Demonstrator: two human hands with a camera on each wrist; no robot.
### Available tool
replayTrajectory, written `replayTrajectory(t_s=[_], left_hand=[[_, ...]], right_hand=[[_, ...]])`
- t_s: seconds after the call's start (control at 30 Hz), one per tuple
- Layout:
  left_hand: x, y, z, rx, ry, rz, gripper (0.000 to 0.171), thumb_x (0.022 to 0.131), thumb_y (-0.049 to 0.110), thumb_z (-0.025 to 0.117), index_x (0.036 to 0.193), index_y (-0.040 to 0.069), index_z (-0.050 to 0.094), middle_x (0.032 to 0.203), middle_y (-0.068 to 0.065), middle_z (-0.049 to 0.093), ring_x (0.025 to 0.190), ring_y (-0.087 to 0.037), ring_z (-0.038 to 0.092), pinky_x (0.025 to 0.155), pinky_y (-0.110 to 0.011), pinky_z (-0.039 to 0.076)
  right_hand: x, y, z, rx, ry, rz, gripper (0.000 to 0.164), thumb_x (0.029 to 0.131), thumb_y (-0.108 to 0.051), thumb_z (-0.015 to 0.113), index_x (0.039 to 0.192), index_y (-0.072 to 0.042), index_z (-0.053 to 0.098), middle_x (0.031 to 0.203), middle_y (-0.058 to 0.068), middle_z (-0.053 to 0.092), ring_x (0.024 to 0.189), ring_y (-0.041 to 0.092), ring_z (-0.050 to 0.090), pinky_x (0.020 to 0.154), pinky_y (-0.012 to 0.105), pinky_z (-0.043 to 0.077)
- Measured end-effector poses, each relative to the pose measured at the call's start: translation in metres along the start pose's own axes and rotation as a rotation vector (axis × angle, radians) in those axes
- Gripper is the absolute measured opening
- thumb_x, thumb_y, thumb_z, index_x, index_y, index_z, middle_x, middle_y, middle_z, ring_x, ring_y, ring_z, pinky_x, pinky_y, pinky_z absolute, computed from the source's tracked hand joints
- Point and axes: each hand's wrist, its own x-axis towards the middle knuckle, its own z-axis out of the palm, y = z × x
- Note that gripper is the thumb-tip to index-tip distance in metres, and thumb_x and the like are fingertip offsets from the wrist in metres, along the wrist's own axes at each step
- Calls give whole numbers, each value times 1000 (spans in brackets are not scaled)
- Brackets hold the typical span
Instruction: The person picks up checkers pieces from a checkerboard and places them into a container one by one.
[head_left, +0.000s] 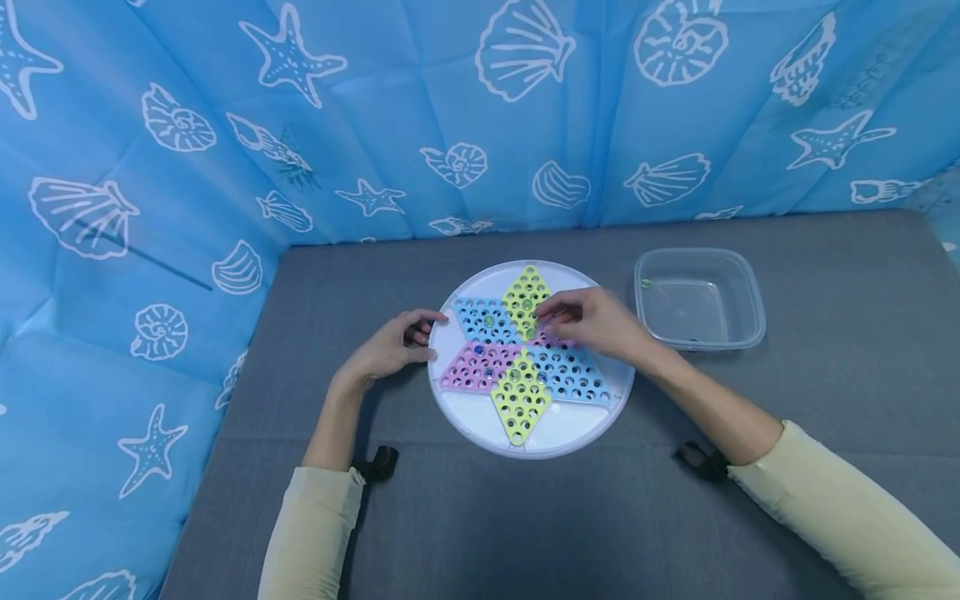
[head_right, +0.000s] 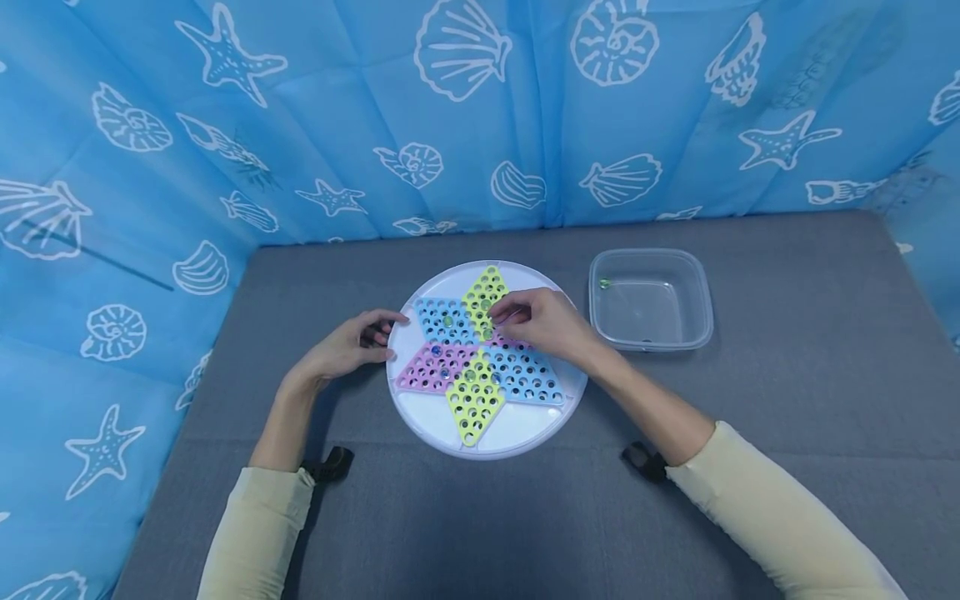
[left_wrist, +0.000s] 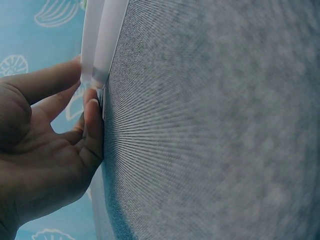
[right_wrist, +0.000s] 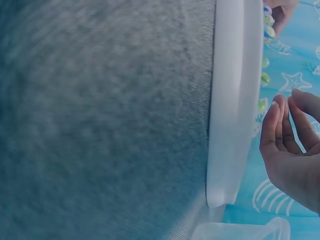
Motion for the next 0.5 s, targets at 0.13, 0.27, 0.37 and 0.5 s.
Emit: replayTrajectory(t_s=[0.13, 0.27, 0.37, 0.5], left_hand=[[0, -1, 0, 4, -5, 4, 49, 90, 2, 69, 136, 11, 56, 118, -13, 44, 103, -28, 45, 88, -40, 37], [-1, -1, 0, 13, -8, 14, 50, 90, 3, 69, 138, 9, 55, 119, -16, 44, 105, -30, 45, 88, -40, 37], [0, -1, 0, 14, -6, 13, 51, 90, 2, 69, 138, 8, 55, 119, -17, 44, 105, -31, 45, 88, -40, 37], [1, 0, 1, 11, -6, 15, 52, 90, -2, 67, 139, 3, 53, 120, -20, 43, 105, -35, 44, 87, -40, 35]], right_hand=[[3, 4, 3, 8, -18, -4, 27, 88, -2, 69, 116, 1, 70, 102, 13, 72, 88, 22, 67, 71, 24, 52], [4, 6, 5, 7, -19, -2, 27, 88, -1, 69, 115, 1, 70, 101, 13, 72, 87, 23, 68, 71, 24, 53], [5, 6, 6, -12, -14, 7, 27, 88, -2, 69, 115, 0, 70, 100, 10, 72, 86, 21, 67, 72, 26, 53], [7, 5, 7, -76, -9, 16, 28, 87, -5, 71, 115, -4, 71, 99, 5, 72, 85, 18, 67, 74, 28, 53]])
